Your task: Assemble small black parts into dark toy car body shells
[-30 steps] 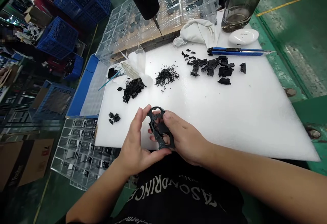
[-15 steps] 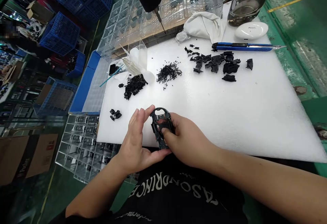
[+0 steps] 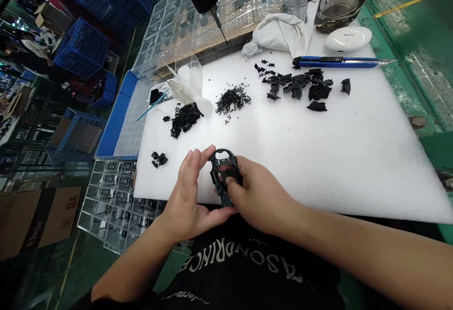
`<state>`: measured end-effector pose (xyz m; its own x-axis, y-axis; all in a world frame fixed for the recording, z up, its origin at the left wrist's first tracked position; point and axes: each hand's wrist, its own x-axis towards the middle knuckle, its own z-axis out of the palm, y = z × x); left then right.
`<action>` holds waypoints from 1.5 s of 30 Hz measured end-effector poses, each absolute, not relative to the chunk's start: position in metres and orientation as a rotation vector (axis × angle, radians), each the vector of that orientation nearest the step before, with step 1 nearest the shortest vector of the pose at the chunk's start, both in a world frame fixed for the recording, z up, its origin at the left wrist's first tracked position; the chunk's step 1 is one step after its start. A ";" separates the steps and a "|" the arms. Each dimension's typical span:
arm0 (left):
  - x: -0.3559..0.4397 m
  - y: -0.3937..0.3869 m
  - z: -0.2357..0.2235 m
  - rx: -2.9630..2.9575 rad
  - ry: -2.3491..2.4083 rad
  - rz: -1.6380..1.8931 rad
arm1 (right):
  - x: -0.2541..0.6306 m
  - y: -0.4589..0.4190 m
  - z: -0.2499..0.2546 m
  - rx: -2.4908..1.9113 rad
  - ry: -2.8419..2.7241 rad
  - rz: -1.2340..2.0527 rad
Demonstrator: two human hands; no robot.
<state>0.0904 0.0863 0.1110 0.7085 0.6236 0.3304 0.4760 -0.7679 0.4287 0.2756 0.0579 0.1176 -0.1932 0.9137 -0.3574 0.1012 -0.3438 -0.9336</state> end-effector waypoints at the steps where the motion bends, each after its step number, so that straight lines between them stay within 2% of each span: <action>1: 0.090 0.086 0.111 2.607 0.863 0.671 | 0.275 0.058 0.118 -1.426 -1.227 1.606; 39: 0.093 0.086 0.113 2.574 0.875 0.631 | 0.279 0.061 0.121 -1.438 -1.187 1.712; 45: 0.097 0.086 0.110 2.604 0.903 0.722 | 0.279 0.061 0.121 -1.415 -1.051 1.786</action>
<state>0.0973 0.0863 0.1098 0.6775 0.6403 0.3619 0.4940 -0.7607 0.4211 0.2787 0.0609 0.1205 -0.2323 0.8474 -0.4775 0.0059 -0.4897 -0.8719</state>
